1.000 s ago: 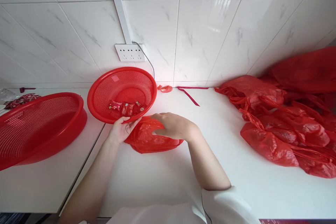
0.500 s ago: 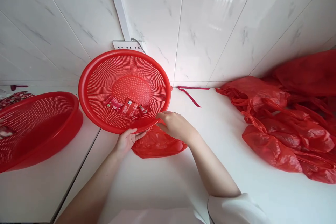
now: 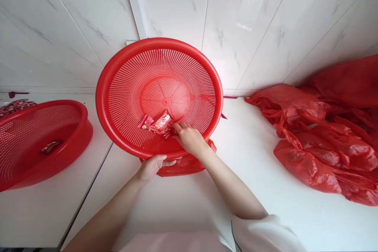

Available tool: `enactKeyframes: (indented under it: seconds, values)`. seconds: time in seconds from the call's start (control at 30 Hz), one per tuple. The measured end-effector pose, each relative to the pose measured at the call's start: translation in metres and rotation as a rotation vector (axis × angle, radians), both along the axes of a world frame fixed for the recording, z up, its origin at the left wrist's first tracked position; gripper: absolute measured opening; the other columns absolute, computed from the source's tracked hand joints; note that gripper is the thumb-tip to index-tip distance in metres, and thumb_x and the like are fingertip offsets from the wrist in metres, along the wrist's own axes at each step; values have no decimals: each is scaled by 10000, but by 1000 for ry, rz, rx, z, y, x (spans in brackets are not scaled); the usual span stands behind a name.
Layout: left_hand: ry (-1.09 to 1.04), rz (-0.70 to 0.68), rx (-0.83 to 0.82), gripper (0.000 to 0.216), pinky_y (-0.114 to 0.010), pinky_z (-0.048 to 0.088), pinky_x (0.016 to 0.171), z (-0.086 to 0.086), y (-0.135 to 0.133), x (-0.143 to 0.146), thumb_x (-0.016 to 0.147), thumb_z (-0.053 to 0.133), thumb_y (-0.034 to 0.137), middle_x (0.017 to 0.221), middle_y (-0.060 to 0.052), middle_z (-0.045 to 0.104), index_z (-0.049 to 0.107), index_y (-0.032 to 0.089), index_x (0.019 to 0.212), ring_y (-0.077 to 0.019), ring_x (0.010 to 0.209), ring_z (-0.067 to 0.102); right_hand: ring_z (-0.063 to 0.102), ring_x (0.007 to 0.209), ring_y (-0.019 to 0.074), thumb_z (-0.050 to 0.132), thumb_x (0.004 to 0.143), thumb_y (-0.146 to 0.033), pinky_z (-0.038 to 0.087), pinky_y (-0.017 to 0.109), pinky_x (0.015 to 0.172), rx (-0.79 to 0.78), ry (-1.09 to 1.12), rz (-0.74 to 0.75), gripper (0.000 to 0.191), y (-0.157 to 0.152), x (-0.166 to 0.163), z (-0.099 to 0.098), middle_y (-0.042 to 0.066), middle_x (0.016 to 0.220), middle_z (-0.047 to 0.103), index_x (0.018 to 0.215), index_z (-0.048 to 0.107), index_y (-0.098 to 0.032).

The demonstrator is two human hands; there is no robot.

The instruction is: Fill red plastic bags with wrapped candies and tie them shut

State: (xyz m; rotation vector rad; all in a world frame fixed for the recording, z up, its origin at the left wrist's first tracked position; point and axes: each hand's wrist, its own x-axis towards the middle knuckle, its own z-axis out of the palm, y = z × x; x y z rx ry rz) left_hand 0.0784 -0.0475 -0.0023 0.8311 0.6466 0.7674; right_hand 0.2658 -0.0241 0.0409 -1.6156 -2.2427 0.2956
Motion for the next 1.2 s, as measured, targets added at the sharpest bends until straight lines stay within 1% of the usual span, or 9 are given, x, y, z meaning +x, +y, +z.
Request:
enactKeyframes:
  seconds: [0.1,0.27,0.43,0.57,0.77,0.9,1.03,1.13,1.2]
  values:
    - [-17,-30,8,415,-506,515,946,-1,0,0,812,592,182,1233,-89,669,641,192,1223,-360,1232,549,626,962,206,573,878,-154,441,364,913,16,101,-17,271,3,4,2,91,1059,655,1144,605,-192]
    - [-36,23,26,396,-506,515,950,1,7,-6,819,574,147,1272,-74,646,642,205,1205,-341,1211,570,619,998,177,585,835,-121,449,351,956,65,528,-4,294,6,9,3,52,1084,658,1114,609,-210]
    - [-8,138,45,354,-512,516,943,2,21,-20,802,599,154,1211,-88,678,668,176,1148,-336,1163,603,640,888,161,734,755,-280,517,337,854,-220,1019,66,364,5,14,9,49,1013,662,1080,604,-181]
    - [-32,166,83,309,-498,520,934,3,30,-29,818,589,169,1181,-103,690,687,152,1111,-327,1108,636,646,878,151,684,818,-356,522,344,865,-386,1198,147,282,2,15,18,35,935,669,1023,629,-170]
    - [-16,216,95,270,-503,507,950,4,34,-34,779,619,190,1129,-142,707,723,104,1013,-339,1095,637,618,761,129,646,847,-364,524,281,718,-378,1083,90,270,4,17,17,37,863,666,1020,659,-158]
    - [-23,264,125,193,-518,518,931,6,35,-34,769,622,169,1051,-132,727,741,107,908,-334,1068,644,639,793,148,575,885,-310,524,298,752,-318,975,129,184,4,24,13,40,878,681,951,673,-170]
    - [-39,291,123,153,-523,529,909,6,35,-33,755,637,153,1012,-98,732,738,135,869,-318,1034,656,655,788,159,491,913,-225,518,313,758,-318,621,210,208,-2,31,17,21,878,698,958,694,-221]
    - [-44,290,98,165,-504,533,905,5,34,-32,754,648,155,1019,-94,732,731,142,896,-311,1041,657,656,874,185,499,901,-184,502,332,806,-218,371,178,231,-6,32,21,46,998,700,960,716,-239]
    - [-60,285,88,198,-496,538,898,4,33,-31,761,647,152,1061,-82,726,723,162,943,-310,1059,653,653,884,193,500,909,-185,498,328,796,-129,319,136,225,-9,29,24,60,1028,696,971,712,-229]
